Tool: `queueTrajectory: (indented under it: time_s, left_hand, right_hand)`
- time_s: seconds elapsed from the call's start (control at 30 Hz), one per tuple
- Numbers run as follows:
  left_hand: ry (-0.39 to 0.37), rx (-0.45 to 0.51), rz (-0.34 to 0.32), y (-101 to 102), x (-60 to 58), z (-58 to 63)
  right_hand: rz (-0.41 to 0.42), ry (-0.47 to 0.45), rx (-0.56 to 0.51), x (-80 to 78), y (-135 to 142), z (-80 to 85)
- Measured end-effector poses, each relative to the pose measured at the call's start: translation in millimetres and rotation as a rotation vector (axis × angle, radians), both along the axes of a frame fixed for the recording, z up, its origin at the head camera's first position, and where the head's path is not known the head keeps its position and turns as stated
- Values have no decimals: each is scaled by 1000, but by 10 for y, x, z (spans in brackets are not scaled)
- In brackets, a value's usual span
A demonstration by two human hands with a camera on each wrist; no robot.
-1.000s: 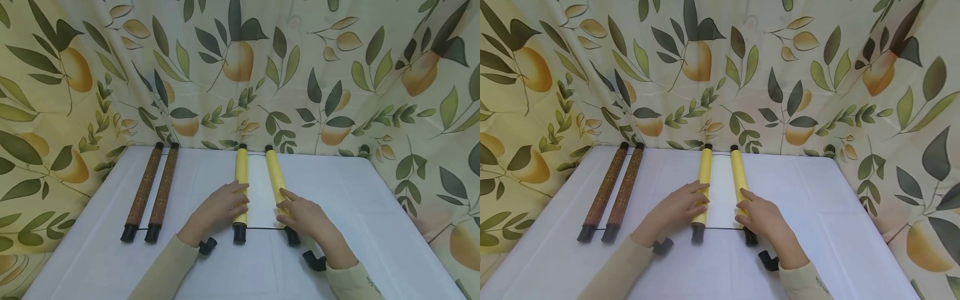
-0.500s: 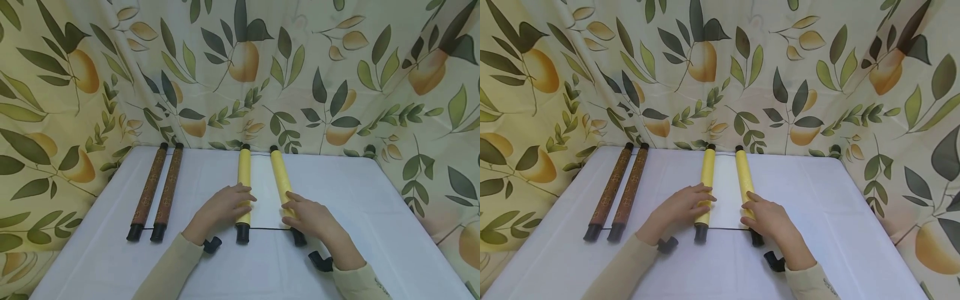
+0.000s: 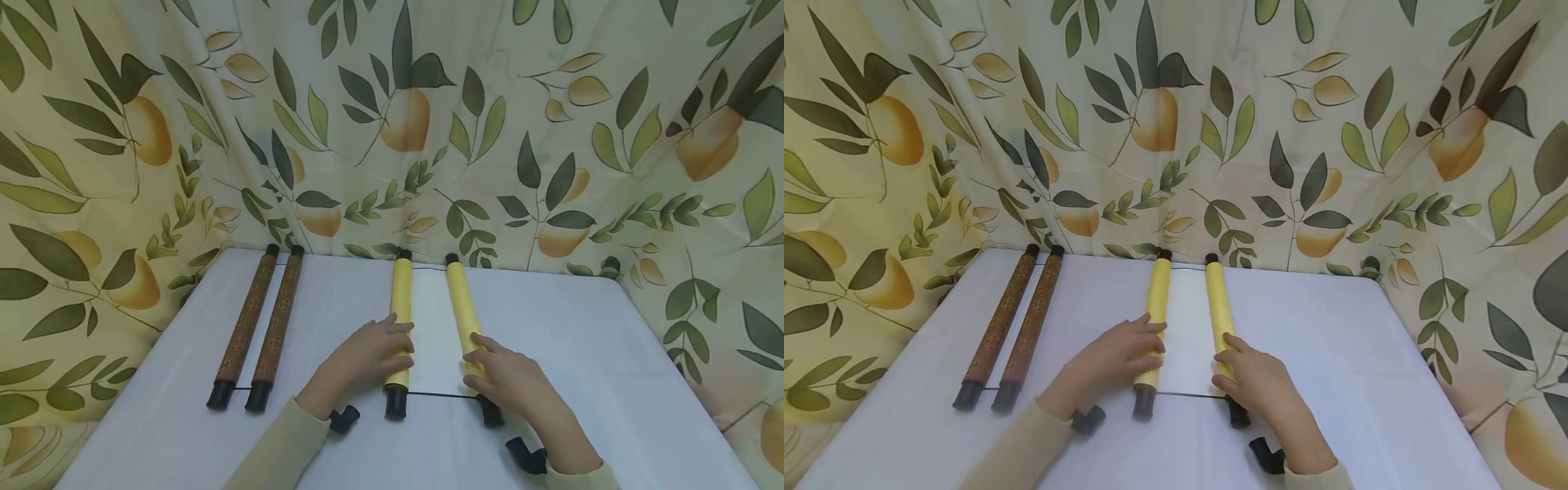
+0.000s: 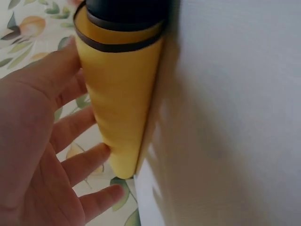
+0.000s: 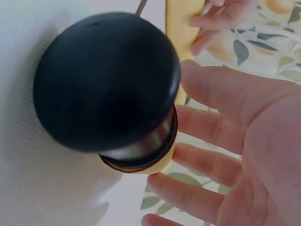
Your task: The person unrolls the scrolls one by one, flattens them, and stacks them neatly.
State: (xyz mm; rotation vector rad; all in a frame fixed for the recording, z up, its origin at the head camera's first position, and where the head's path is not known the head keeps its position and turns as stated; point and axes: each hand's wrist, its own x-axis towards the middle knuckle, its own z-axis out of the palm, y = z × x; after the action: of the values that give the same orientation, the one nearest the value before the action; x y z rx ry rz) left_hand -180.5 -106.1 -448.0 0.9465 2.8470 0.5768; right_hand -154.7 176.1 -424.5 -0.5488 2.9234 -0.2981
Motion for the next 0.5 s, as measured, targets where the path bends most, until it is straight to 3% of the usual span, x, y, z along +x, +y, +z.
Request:
queueTrajectory:
  time_s: [0.2, 0.5]
  left_hand:
    - [9, -8, -3, 23, 29, 54]
    - [-10, -27, 32, 0, 10, 86]
  right_hand:
    - [15, 27, 9, 58, 56, -23]
    - [38, 83, 25, -12, 20, -39]
